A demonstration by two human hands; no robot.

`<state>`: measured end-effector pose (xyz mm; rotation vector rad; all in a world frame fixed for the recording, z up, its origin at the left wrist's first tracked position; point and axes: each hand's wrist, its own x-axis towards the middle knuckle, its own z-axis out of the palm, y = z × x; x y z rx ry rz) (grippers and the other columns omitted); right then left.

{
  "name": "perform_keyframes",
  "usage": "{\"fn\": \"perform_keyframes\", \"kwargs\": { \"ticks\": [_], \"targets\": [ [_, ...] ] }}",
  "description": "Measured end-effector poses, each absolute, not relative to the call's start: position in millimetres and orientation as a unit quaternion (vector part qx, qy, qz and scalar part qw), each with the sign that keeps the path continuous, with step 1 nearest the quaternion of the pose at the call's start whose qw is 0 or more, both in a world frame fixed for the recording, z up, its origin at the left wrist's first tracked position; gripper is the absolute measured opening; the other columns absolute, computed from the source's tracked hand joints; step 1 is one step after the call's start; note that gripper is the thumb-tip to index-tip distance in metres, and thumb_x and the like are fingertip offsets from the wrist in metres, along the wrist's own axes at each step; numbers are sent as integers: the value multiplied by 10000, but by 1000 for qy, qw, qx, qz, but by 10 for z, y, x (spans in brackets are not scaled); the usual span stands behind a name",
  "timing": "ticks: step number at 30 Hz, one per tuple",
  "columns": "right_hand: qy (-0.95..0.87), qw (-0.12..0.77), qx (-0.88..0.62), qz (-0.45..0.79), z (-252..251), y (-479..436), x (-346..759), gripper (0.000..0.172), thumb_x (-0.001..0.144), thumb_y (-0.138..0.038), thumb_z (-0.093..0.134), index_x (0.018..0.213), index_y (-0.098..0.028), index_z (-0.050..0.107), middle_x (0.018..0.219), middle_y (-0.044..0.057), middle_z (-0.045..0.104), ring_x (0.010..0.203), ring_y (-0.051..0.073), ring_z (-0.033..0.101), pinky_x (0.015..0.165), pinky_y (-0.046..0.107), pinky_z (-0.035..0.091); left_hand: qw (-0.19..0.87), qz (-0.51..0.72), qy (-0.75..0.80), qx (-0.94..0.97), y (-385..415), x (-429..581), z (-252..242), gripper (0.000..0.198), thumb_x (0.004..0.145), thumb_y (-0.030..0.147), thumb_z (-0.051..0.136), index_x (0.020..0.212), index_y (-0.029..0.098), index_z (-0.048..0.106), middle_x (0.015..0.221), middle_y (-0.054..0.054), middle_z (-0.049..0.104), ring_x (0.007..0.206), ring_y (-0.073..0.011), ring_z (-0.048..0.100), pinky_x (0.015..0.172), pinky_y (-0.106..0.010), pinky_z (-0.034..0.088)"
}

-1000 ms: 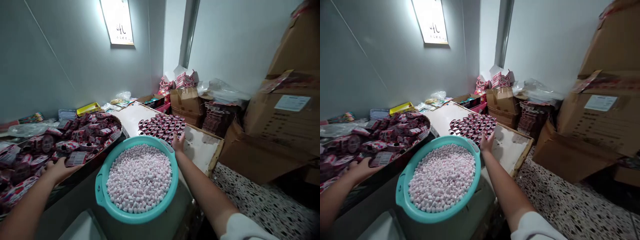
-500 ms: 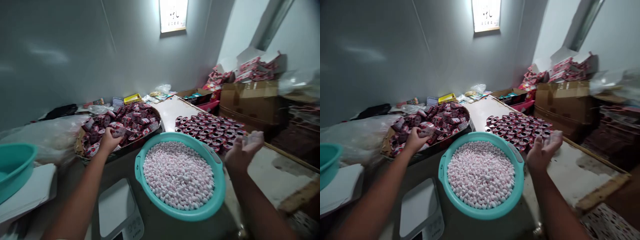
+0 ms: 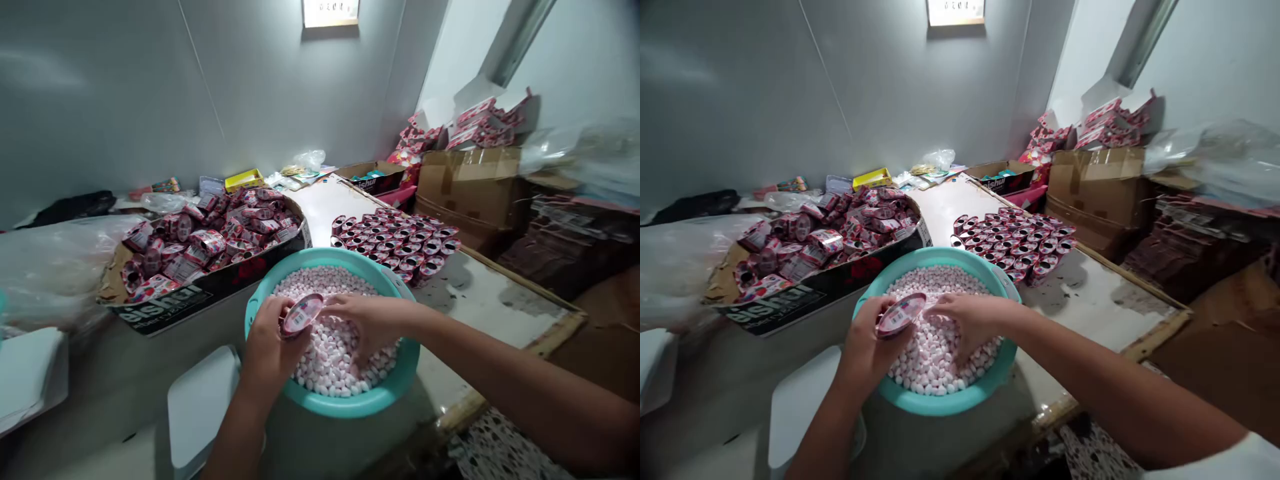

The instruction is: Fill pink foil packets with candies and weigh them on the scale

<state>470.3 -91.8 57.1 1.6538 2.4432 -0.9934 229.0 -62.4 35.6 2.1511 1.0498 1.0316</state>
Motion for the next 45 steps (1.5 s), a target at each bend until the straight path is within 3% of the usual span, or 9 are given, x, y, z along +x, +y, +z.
{"fn": "perform_keyframes", "kwargs": {
  "ticks": [5, 10, 16, 22, 25, 29, 36, 39, 45],
  "targets": [
    [779, 14, 546, -308, 628, -872, 4631, 1004, 533, -356, 910, 1460, -276, 533, 1326, 77, 551, 1153, 281, 586, 983, 336, 495, 350, 444, 426, 706, -673, 2210, 363, 616, 771, 396, 799, 1320, 233, 573, 1208, -90, 685, 1048, -244, 698, 891, -355, 583],
    [756, 1, 590, -284, 603, -878, 4555, 888, 620, -158, 772, 1468, -244, 523, 1233, 65, 623, 1044, 219, 607, 804, 222, 455, 506, 491, 435, 560, -815, 2205, 520, 578, 633, 415, 904, 1094, 165, 661, 948, -59, 758, 805, -210, 741, 734, -282, 613],
    [735, 23, 603, -309, 580, -783, 4573, 803, 570, -189, 805, 1350, -188, 612, 1088, 32, 677, 910, 162, 602, 665, 178, 367, 500, 572, 432, 486, -764, 2178, 545, 877, 597, 341, 922, 1364, 226, 512, 1104, -58, 723, 925, -191, 740, 829, -273, 603],
    [702, -5, 626, -341, 593, -722, 4608, 596, 573, -274, 796, 1142, -146, 675, 915, 13, 654, 784, 119, 550, 610, 181, 341, 494, 483, 438, 575, -604, 2096, 391, 501, 695, 386, 854, 1012, 213, 507, 844, 24, 656, 675, -116, 656, 631, -211, 540],
    [697, -23, 628, -345, 783, -676, 4607, 424, 655, -281, 736, 1046, -130, 671, 862, 7, 625, 724, 93, 513, 591, 189, 328, 490, 429, 442, 617, -628, 2097, 329, 545, 686, 414, 866, 995, 221, 461, 792, 40, 618, 638, -123, 635, 582, -214, 521],
    [721, -37, 600, -344, 1174, -594, 4605, 428, 725, -262, 725, 1123, -119, 659, 878, 4, 641, 738, 81, 532, 622, 179, 354, 471, 433, 404, 654, -678, 2114, 322, 560, 769, 430, 799, 1179, 235, 471, 1004, -29, 670, 818, -169, 701, 744, -285, 577],
    [766, 55, 562, -307, 1643, -504, 4395, 376, 701, -250, 795, 1031, -103, 691, 741, -38, 620, 622, 38, 473, 550, 160, 282, 388, 346, 453, 724, -740, 2171, 422, 415, 757, 518, 793, 904, 217, 549, 750, 34, 644, 632, -145, 614, 584, -238, 477],
    [764, 78, 548, -332, 1677, -469, 4294, 428, 710, -281, 809, 1097, -138, 694, 791, -34, 652, 634, 55, 527, 547, 158, 315, 354, 352, 453, 739, -769, 2225, 400, 383, 792, 501, 762, 952, 228, 545, 797, 22, 660, 673, -161, 639, 611, -252, 492],
    [777, 105, 552, -283, 1683, -433, 4173, 505, 699, -322, 842, 1155, -162, 696, 877, -20, 675, 688, 64, 527, 599, 175, 310, 307, 356, 393, 790, -754, 2238, 348, 437, 912, 410, 651, 1295, 238, 532, 1172, -96, 665, 1050, -242, 671, 872, -343, 540]
  ]
}}
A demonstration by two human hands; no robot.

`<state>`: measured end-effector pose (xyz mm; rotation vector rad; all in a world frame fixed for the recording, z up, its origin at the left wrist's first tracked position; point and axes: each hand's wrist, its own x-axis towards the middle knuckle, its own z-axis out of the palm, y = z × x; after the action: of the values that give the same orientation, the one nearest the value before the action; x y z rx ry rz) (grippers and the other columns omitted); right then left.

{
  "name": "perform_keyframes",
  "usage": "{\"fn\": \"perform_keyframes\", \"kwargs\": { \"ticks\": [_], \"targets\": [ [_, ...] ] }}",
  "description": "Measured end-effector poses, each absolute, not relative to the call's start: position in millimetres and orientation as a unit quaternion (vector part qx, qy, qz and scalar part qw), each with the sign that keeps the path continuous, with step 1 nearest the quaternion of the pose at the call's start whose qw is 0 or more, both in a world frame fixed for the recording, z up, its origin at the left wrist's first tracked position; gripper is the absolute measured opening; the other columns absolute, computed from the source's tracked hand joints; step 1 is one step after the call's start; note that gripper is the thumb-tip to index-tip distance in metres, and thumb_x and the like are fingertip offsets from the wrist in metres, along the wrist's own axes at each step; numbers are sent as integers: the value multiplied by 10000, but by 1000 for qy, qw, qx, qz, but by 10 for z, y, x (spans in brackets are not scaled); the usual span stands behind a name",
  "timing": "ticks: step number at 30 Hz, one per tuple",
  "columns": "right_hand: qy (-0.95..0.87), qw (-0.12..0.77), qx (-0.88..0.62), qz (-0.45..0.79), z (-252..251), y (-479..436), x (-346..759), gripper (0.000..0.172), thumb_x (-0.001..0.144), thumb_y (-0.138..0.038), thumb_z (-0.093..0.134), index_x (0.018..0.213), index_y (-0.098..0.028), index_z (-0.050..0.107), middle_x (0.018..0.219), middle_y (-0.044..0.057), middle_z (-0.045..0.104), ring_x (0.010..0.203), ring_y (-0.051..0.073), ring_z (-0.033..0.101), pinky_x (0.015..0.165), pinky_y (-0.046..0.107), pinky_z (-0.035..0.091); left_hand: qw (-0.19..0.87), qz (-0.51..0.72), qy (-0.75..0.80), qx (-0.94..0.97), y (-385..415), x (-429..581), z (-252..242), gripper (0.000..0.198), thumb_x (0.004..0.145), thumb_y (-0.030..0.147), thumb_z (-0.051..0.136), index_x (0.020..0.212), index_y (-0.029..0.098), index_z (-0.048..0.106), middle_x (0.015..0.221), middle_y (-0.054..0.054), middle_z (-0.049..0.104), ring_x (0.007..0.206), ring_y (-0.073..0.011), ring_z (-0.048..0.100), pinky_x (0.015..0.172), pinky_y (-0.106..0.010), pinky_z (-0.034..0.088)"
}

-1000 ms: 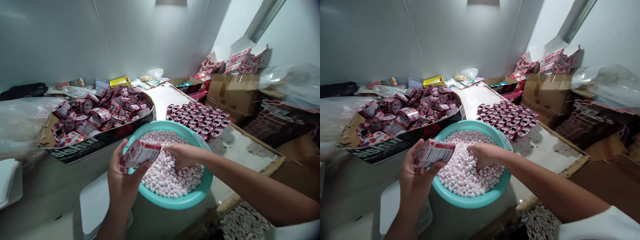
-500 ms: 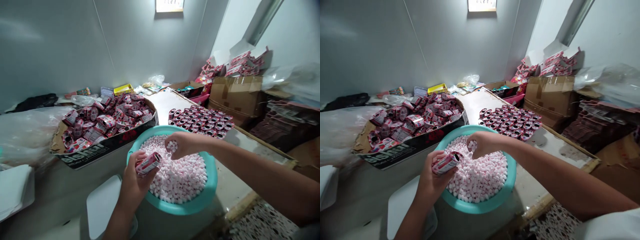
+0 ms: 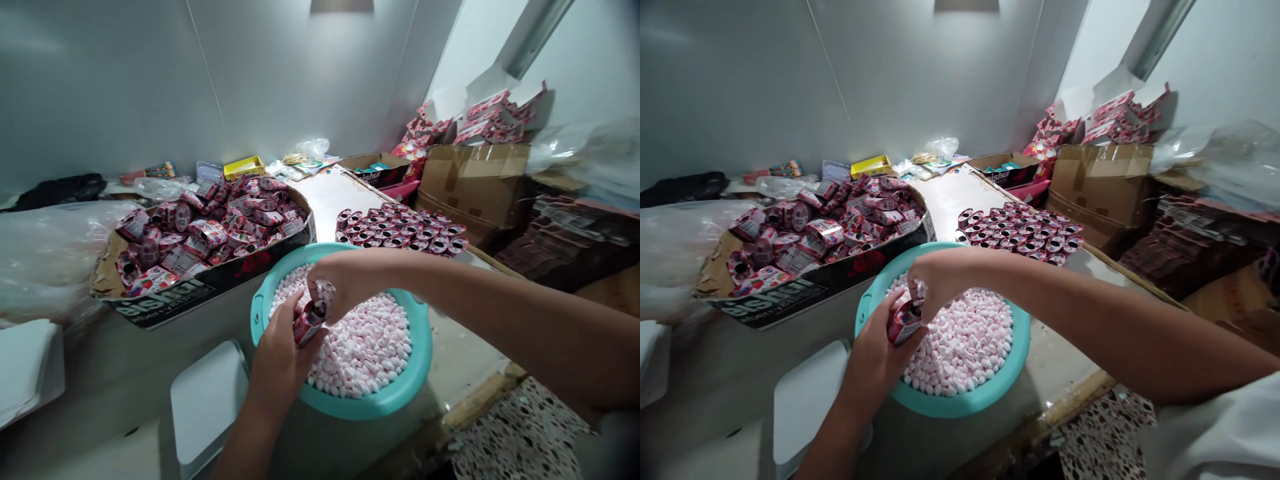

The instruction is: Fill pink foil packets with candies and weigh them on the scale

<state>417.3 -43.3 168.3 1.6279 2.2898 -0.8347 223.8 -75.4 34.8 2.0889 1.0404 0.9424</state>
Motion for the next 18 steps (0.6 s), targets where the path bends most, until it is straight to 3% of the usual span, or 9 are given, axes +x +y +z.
{"fn": "perform_keyframes", "kwargs": {
  "ticks": [3, 7, 13, 16, 18],
  "targets": [
    [791, 89, 542, -271, 1677, -433, 4137, 533, 676, -343, 861, 1158, -182, 698, 877, -29, 654, 709, 58, 501, 612, 176, 281, 284, 326, 375, 820, -736, 2223, 363, 295, 954, 413, 587, 1186, 229, 589, 1081, -86, 648, 985, -243, 650, 827, -337, 525],
    [791, 84, 549, -258, 1682, -458, 4085, 532, 662, -337, 860, 1151, -219, 690, 810, -46, 620, 676, 62, 482, 600, 188, 274, 282, 320, 391, 816, -733, 2238, 376, 203, 922, 319, 634, 1106, 238, 605, 1015, -51, 643, 931, -232, 635, 798, -323, 501],
    [798, 59, 538, -266, 1737, -527, 4034, 490, 727, -311, 812, 1188, -240, 662, 945, -50, 655, 729, 68, 529, 594, 191, 337, 300, 325, 402, 802, -722, 2248, 366, 165, 908, 300, 667, 1058, 248, 622, 995, -25, 666, 907, -217, 637, 774, -306, 484],
    [797, 49, 535, -277, 1746, -582, 4170, 403, 819, -319, 756, 1202, -231, 664, 1065, -22, 664, 831, 80, 569, 672, 189, 390, 306, 331, 383, 806, -722, 2225, 360, 208, 934, 335, 639, 1120, 242, 624, 1054, -44, 683, 973, -226, 651, 829, -316, 501],
    [796, 31, 554, -242, 1663, -621, 4353, 452, 838, -389, 736, 1254, -227, 660, 1177, 26, 647, 925, 120, 594, 747, 209, 428, 310, 341, 365, 809, -723, 2212, 353, 291, 951, 358, 622, 1219, 243, 608, 1148, -62, 685, 1068, -231, 651, 922, -328, 501]
  ]
}}
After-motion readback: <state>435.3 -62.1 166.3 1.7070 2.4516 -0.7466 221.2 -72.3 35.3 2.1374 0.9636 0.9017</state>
